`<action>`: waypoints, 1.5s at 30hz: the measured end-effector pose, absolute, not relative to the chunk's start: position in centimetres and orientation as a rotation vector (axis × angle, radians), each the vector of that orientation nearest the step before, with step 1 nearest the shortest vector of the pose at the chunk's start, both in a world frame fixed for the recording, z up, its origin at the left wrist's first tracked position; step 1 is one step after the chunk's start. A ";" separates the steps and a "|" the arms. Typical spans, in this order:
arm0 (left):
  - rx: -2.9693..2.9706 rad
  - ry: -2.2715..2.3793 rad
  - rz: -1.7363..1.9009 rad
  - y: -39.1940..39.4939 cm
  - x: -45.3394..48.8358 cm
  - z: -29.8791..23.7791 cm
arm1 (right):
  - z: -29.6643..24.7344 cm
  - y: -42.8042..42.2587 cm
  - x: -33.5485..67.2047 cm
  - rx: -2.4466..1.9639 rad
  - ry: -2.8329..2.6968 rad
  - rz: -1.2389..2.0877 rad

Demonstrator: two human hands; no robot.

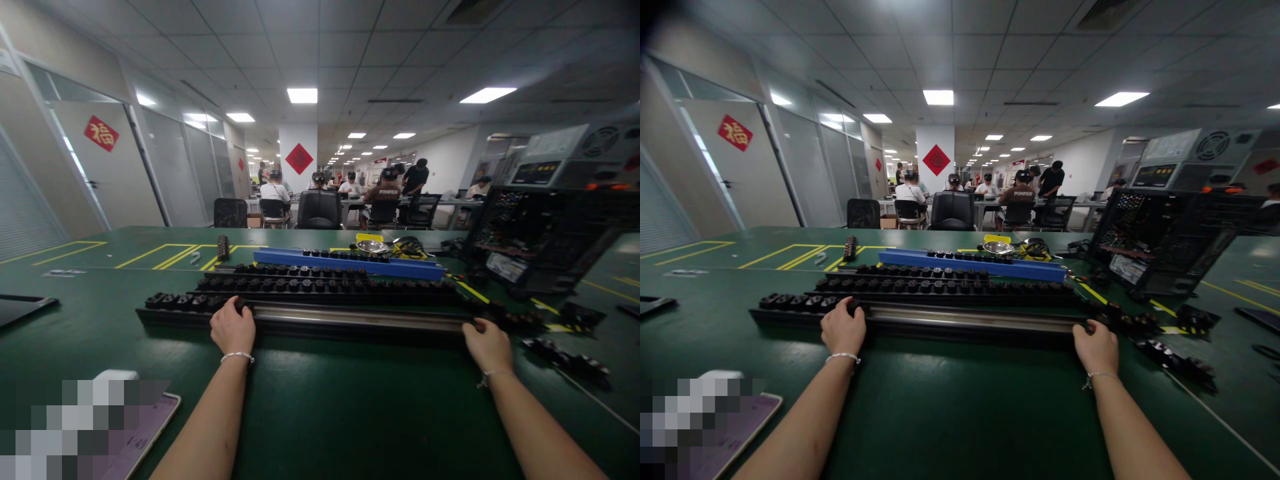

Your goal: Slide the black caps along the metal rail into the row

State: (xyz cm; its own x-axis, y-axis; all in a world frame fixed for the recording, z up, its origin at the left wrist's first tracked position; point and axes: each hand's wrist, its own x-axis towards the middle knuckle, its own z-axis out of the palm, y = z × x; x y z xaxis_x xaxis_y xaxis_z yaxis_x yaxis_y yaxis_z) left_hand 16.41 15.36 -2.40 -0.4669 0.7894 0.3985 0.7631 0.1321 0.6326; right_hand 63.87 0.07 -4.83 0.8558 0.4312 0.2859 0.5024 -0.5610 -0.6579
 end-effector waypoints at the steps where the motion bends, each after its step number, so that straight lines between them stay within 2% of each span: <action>1: 1.599 2.340 1.274 15.4 16.4 -2.4 | -4.9 0.1 63.9 -2.247 -0.674 -0.115; 45: 1.590 2.321 1.256 15.1 17.1 -2.2 | -5.3 0.1 64.5 -2.224 -0.685 -0.098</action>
State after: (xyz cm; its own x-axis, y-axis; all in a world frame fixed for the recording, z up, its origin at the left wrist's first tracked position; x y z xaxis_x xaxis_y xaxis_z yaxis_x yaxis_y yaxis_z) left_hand 17.09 15.08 -2.22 -0.4657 0.8016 0.3749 0.7522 0.1354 0.6449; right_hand 64.49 0.06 -5.28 0.8508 0.4437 0.2814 0.5047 -0.5413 -0.6724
